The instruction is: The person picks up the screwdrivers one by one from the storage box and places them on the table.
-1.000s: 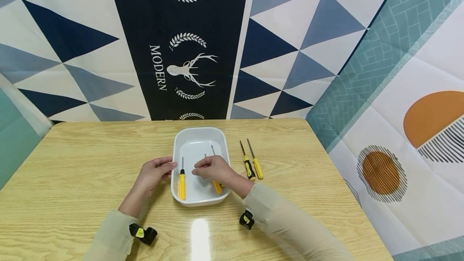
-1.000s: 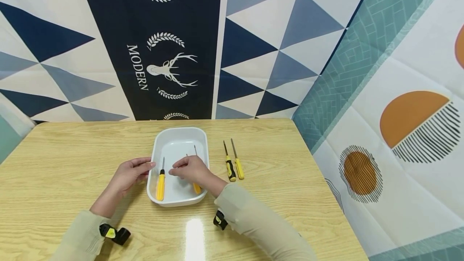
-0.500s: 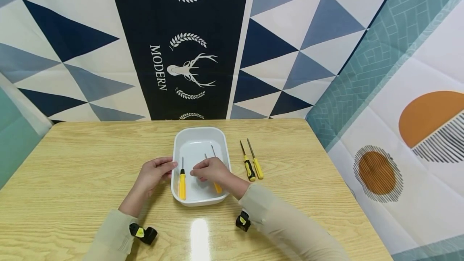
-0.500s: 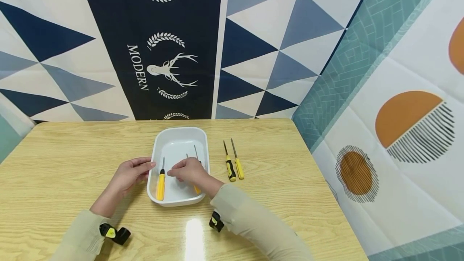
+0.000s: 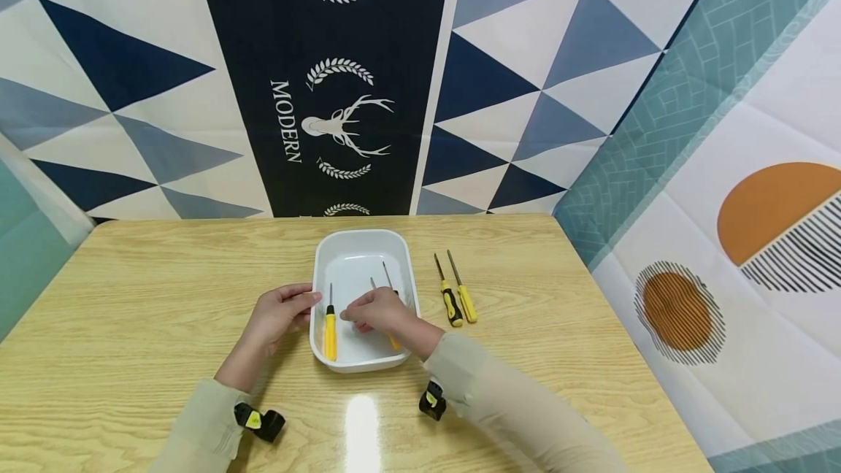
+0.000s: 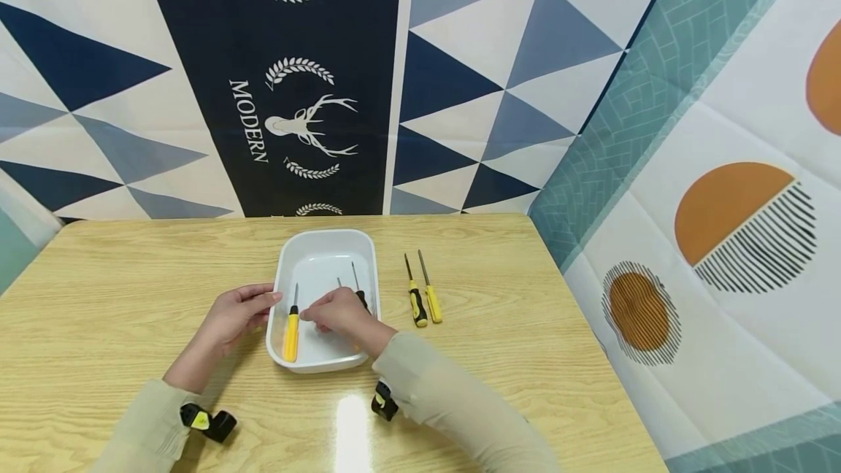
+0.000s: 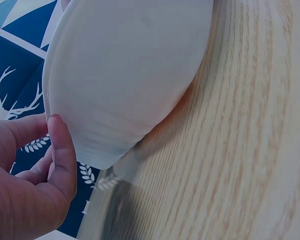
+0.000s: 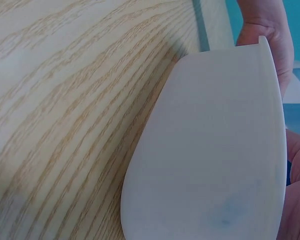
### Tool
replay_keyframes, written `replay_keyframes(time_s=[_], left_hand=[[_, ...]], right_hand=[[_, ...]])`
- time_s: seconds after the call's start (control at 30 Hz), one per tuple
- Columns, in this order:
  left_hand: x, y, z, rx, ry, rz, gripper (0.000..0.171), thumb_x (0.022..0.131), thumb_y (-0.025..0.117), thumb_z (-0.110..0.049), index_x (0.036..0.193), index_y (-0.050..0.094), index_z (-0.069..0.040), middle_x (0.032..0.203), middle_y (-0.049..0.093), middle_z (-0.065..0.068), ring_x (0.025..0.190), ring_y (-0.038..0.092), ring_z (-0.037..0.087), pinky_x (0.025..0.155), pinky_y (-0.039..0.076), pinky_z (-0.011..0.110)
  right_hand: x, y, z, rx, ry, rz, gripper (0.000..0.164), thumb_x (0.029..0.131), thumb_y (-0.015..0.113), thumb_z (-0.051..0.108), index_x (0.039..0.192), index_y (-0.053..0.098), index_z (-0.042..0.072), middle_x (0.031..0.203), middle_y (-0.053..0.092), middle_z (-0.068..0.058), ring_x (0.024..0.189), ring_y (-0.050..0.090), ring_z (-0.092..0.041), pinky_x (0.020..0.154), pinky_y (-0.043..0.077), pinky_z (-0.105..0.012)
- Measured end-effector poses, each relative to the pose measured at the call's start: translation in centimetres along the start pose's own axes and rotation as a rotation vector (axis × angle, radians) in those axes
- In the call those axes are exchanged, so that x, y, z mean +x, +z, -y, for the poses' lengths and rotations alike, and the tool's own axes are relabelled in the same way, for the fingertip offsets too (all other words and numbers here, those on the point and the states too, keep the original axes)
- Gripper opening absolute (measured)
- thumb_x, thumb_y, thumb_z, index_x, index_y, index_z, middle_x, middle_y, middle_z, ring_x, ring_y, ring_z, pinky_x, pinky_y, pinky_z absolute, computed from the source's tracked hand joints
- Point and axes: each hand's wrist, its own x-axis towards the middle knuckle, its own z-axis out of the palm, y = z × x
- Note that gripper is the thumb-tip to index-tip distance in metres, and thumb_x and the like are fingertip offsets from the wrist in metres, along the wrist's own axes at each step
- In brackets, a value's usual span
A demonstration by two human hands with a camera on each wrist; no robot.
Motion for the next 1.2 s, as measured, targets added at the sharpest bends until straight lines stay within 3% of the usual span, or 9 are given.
replay_keyframes(time_s=[0.63,1.2], left_hand=[[0.1,-0.1,0.1,-0.004,0.014,0.004,0.049,0.09,0.064,-0.025,0.128,0.052,0.002,0.097,0.064,0.001,0.08,0.058,0.004,0.07,0.054,0.017],[0.0,0.0,0.1,0.002,0.008,0.005,0.05,0.089,0.064,-0.027,0.128,0.052,0.001,0.11,0.062,0.009,0.076,0.059,0.003,0.069,0.054,0.018]], right_hand=[[0.8,1.8,-0.2,0.008,0.002,-0.032,0.021,0.078,0.074,0.027,0.082,0.072,0.007,0.073,0.066,-0.002,0.064,0.059,-0.01,0.059,0.047,-0.02],[1.0,3.0,0.0,0.038,0.038,-0.054,0.02,0.079,0.074,0.024,0.078,0.07,0.004,0.068,0.067,-0.004,0.057,0.058,-0.009,0.053,0.046,-0.019]])
